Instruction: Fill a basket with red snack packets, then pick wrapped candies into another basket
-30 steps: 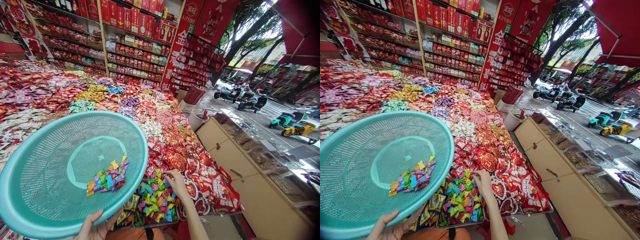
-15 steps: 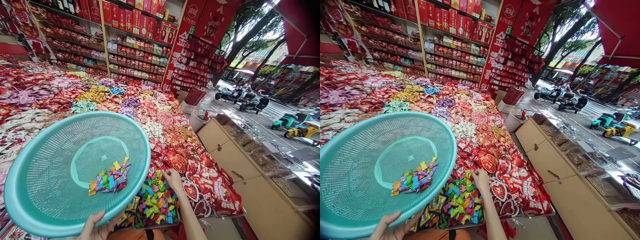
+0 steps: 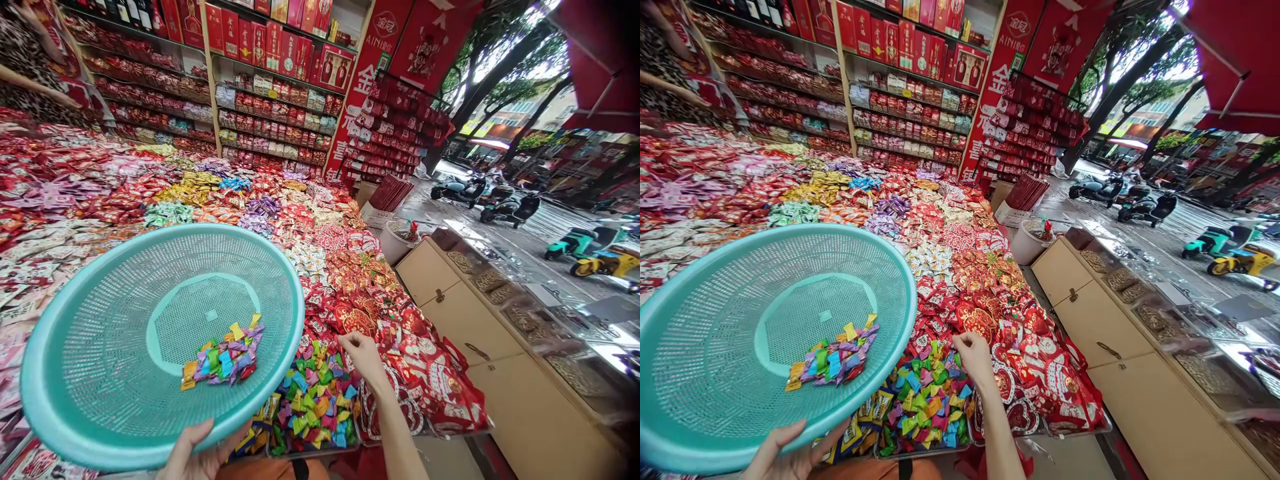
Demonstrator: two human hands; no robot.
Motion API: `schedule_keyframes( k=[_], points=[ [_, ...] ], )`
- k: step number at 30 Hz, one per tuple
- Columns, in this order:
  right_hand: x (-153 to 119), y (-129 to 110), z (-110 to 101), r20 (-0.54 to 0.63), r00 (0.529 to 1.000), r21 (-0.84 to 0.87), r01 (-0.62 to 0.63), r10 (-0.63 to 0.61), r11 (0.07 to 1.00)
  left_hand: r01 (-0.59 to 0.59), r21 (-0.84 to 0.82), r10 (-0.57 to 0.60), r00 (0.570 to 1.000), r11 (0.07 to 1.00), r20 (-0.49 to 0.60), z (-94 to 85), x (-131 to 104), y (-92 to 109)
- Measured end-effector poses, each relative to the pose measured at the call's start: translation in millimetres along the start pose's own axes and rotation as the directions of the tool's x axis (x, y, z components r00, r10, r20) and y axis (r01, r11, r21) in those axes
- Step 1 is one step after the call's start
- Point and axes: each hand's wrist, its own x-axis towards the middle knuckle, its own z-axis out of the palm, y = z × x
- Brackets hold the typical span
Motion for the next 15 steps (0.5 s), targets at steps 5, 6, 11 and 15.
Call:
schedule_keyframes(
  k=[5,6,11,15],
  points=[
    [-10.2,-72.5,-8.4,-0.084,0.986,0.212,0.162,-0.147,0.964,0.031,-0.029,-0.029,0.997,0.999,0.066,-1.0,-1.3,-4.9],
    [-12.5,-87.8,-5.0,-0.080,0.975,0.223,0.222,-0.209,0.949,0.047,-0.033,-0.045,0.997,0.998,0.068,-2.5,-0.2,-6.2],
    [-17.7,-131.0,36.5,0.066,0.889,-0.075,0.457,-0.452,0.886,0.067,-0.006,-0.066,0.997,0.998,0.039,-12.6,7.5,-13.7],
    [-14.5,-131.9,67.2,0.260,0.858,-0.415,0.514,-0.443,0.751,0.113,-0.009,-0.112,0.991,0.994,0.069,-15.6,8.7,-18.0]
  ],
)
